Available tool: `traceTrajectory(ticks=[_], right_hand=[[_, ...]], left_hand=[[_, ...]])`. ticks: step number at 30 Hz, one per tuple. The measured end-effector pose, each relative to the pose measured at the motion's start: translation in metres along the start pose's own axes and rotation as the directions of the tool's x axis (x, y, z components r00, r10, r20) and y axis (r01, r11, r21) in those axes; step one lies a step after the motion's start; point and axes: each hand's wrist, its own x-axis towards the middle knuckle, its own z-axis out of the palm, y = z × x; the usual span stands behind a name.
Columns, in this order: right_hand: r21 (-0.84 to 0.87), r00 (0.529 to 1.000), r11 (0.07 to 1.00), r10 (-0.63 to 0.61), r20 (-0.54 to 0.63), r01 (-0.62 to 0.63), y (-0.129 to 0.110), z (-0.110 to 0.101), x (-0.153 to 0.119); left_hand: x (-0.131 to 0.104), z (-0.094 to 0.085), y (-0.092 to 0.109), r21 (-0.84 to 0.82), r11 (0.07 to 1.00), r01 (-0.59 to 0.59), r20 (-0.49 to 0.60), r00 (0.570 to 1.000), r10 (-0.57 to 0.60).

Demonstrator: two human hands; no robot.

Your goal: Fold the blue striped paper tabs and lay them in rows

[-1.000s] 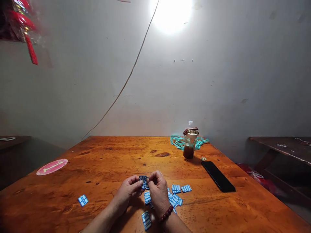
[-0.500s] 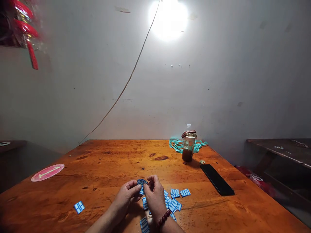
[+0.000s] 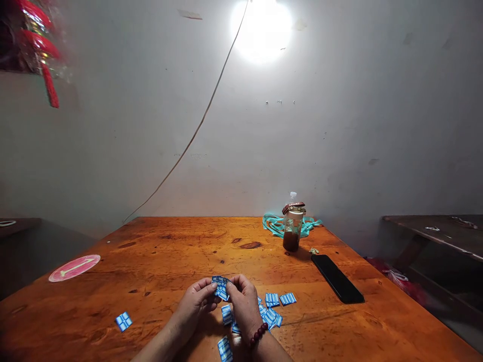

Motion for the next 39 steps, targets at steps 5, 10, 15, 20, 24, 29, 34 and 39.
traceTrajectory(ticks=[5, 10, 15, 20, 24, 29, 34, 39], right_hand=[[0.027, 1.000, 1.000, 0.001, 0.015, -0.001, -0.0009, 0.0013, -0.0008], [0.084, 0.998, 0.995, 0.045, 0.033, -0.048, -0.0035, 0.0019, -0.0008], [0.087, 0.998, 0.995, 0.040, 0.041, -0.044, -0.0039, 0.0006, -0.0004], [0.009, 0.999, 1.000, 0.004, 0.037, -0.004, -0.0016, -0.0002, 0.0004], [-0.008, 1.000, 1.000, 0.001, 0.025, -0.001, -0.0022, 0.0000, 0.0005], [0.005, 1.000, 1.000, -0.004, 0.010, 0.004, 0.0002, -0.0004, 0.0009], [0.046, 0.999, 0.999, 0.026, 0.040, -0.028, 0.0034, -0.0007, 0.0020], [0.123, 0.997, 0.990, 0.068, 0.042, -0.073, 0.0018, -0.0002, 0.0015]], left_hand=[[-0.0006, 0.0022, 0.0007, 0.014, 1.000, -0.018, 0.025, 1.000, 0.018], [-0.0020, 0.0027, 0.0011, -0.018, 1.000, -0.004, 0.011, 1.000, 0.004], [-0.0014, -0.0011, 0.0014, 0.012, 1.000, -0.002, -0.005, 1.000, 0.002], [0.0001, -0.0009, 0.0012, 0.050, 0.999, -0.011, 0.000, 1.000, 0.012], [0.0005, -0.0002, 0.0017, 0.033, 0.999, -0.017, -0.036, 0.999, 0.018], [0.0012, -0.0019, 0.0019, 0.031, 0.999, -0.027, -0.041, 0.999, 0.029], [0.0020, -0.0017, 0.0001, 0.049, 0.998, -0.033, 0.014, 0.999, 0.033], [0.0016, 0.0001, -0.0005, 0.088, 0.996, -0.018, 0.058, 0.998, 0.013]])
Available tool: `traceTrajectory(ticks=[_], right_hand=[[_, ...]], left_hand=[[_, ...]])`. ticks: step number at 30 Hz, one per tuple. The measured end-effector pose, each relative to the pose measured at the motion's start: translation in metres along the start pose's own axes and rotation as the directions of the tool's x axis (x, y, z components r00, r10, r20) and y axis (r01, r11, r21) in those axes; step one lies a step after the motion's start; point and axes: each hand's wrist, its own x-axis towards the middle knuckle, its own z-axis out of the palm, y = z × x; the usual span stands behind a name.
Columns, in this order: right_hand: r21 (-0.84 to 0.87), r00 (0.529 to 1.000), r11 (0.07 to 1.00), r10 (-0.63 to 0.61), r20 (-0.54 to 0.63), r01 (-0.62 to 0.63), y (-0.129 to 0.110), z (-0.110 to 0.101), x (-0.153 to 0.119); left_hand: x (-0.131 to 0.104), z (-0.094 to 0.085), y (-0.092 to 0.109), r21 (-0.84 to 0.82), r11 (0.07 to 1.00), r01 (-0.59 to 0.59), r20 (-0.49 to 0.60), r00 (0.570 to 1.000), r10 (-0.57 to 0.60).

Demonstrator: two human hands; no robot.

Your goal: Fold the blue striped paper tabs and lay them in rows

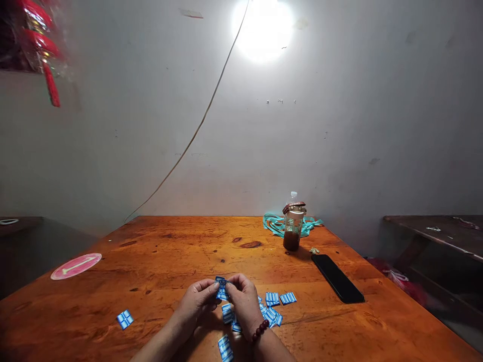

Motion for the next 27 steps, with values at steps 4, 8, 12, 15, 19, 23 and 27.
traceTrajectory(ticks=[4, 8, 12, 15, 19, 23, 27], right_hand=[[-0.009, 1.000, 1.000, -0.016, -0.012, 0.016, -0.0031, 0.0001, -0.0018], [-0.027, 0.999, 0.999, -0.023, -0.024, 0.022, -0.0039, 0.0002, -0.0017], [-0.012, 1.000, 1.000, -0.006, -0.005, 0.006, -0.0036, 0.0012, -0.0020], [-0.017, 0.999, 1.000, -0.007, 0.033, 0.008, -0.0046, 0.0015, -0.0034], [-0.054, 1.000, 0.999, 0.003, 0.021, -0.002, -0.0067, 0.0012, -0.0046], [0.016, 0.998, 0.998, 0.060, 0.017, -0.060, -0.0076, 0.0021, -0.0044], [0.116, 0.997, 0.991, 0.058, 0.053, -0.064, -0.0077, 0.0041, -0.0040]], left_hand=[[-0.0014, 0.0016, -0.0002, 0.006, 1.000, 0.013, 0.022, 1.000, -0.013], [-0.0022, 0.0017, -0.0001, -0.005, 1.000, 0.024, 0.062, 0.998, -0.024], [-0.0007, 0.0001, -0.0012, 0.005, 1.000, 0.023, 0.097, 0.995, -0.023], [0.0010, -0.0010, -0.0025, 0.025, 1.000, 0.012, 0.080, 0.997, -0.014], [-0.0003, 0.0002, -0.0009, -0.001, 1.000, 0.028, 0.094, 0.995, -0.028], [-0.0058, 0.0029, 0.0033, -0.153, 0.970, 0.187, 0.132, 0.977, -0.167], [-0.0073, 0.0016, 0.0017, -0.245, 0.919, 0.308, 0.183, 0.946, -0.269]])
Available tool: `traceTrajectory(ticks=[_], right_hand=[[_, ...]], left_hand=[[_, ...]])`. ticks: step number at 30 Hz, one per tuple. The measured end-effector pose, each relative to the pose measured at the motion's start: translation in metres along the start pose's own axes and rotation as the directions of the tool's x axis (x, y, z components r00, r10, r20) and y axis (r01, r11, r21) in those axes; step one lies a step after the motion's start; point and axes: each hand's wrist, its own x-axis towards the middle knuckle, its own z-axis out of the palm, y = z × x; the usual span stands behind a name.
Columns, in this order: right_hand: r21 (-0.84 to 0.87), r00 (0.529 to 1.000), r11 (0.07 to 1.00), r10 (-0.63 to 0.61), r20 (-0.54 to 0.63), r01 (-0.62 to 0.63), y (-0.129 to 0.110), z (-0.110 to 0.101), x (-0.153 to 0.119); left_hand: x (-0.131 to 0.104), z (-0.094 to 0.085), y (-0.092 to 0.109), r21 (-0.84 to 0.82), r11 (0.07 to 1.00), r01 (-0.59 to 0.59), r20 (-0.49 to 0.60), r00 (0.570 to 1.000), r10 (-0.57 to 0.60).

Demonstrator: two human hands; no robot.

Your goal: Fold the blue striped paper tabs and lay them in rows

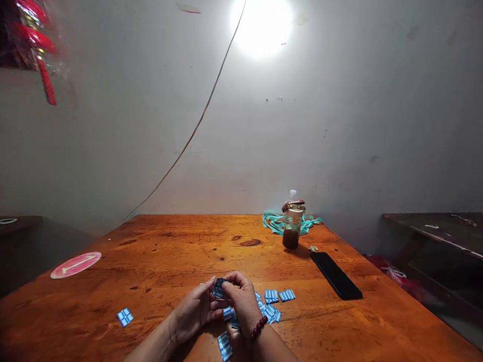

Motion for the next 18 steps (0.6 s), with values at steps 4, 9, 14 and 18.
traceTrajectory(ticks=[4, 9, 14, 18], right_hand=[[-0.043, 0.999, 0.998, -0.035, 0.014, 0.036, 0.005, -0.001, 0.002], [-0.241, 0.991, 0.962, -0.129, 0.027, 0.132, 0.014, -0.004, 0.004], [-0.447, 0.965, 0.858, -0.257, 0.054, 0.254, 0.014, -0.004, 0.001], [-0.439, 0.969, 0.872, -0.248, -0.013, 0.218, 0.008, -0.003, 0.000]], left_hand=[[0.004, -0.005, -0.002, -0.012, 1.000, -0.011, -0.031, 0.999, 0.010], [0.003, -0.002, -0.001, 0.018, 0.999, -0.045, -0.070, 0.996, 0.046], [-0.001, 0.002, 0.000, 0.109, 0.991, -0.076, -0.078, 0.993, 0.084], [0.001, 0.001, -0.001, 0.147, 0.982, -0.120, -0.059, 0.990, 0.130]])
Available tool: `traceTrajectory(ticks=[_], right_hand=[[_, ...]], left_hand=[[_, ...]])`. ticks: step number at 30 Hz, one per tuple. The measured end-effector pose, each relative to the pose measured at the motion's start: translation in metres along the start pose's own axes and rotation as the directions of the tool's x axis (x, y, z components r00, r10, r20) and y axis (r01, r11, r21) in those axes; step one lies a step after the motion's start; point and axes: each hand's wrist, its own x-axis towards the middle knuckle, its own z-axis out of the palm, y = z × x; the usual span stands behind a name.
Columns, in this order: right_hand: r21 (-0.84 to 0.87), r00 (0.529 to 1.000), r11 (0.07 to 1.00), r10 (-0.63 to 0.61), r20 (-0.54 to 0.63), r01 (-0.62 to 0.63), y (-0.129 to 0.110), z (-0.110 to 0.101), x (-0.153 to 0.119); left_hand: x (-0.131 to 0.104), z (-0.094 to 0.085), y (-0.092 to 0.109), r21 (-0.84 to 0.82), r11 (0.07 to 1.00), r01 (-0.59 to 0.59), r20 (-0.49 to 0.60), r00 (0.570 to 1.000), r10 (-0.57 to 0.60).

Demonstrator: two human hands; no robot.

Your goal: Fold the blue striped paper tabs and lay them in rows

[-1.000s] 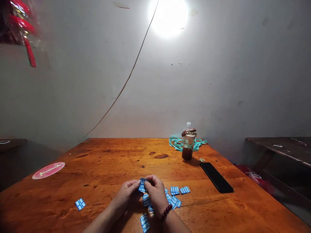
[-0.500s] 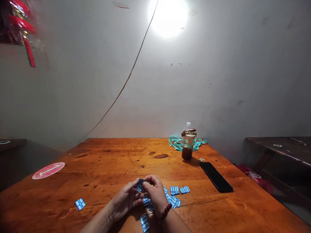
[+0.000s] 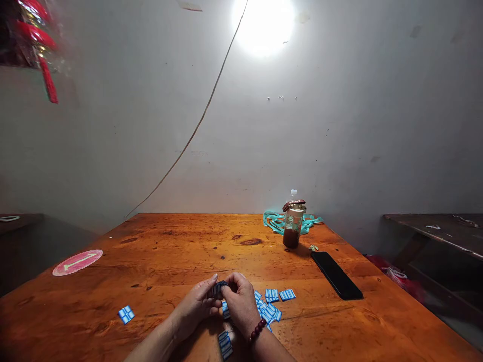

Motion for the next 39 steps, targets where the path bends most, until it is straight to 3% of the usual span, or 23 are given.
traceTrajectory(ticks=[4, 6, 11, 15, 23, 33, 39], right_hand=[[0.175, 0.983, 0.967, 0.181, 0.042, -0.185, -0.002, -0.002, 0.003], [0.202, 0.978, 0.958, 0.191, 0.078, -0.203, -0.002, -0.002, 0.003], [0.004, 0.984, 0.999, -0.051, 0.173, 0.051, -0.007, -0.008, 0.000], [-0.097, 0.965, 0.983, -0.131, 0.229, 0.157, -0.013, -0.013, 0.000], [0.035, 0.974, 0.999, -0.005, 0.227, -0.003, -0.002, -0.012, 0.006], [0.001, 0.979, 0.999, -0.035, 0.201, 0.035, -0.007, -0.012, 0.002], [0.181, 0.975, 0.967, 0.150, 0.166, -0.180, -0.003, -0.008, 0.007]], left_hand=[[0.005, -0.002, -0.003, 0.031, 0.998, -0.062, -0.048, 0.997, 0.063], [0.006, -0.003, -0.003, 0.049, 0.997, -0.065, -0.090, 0.994, 0.069], [0.004, -0.006, -0.001, -0.059, 0.996, -0.067, -0.046, 0.997, 0.065], [0.001, -0.006, 0.001, -0.096, 0.995, -0.042, -0.017, 0.999, 0.040], [0.000, -0.004, 0.003, -0.021, 1.000, -0.004, -0.002, 1.000, 0.004], [0.003, -0.006, -0.001, 0.005, 1.000, -0.020, -0.040, 0.999, 0.020], [0.009, -0.006, -0.004, 0.066, 0.992, -0.105, -0.106, 0.988, 0.112]])
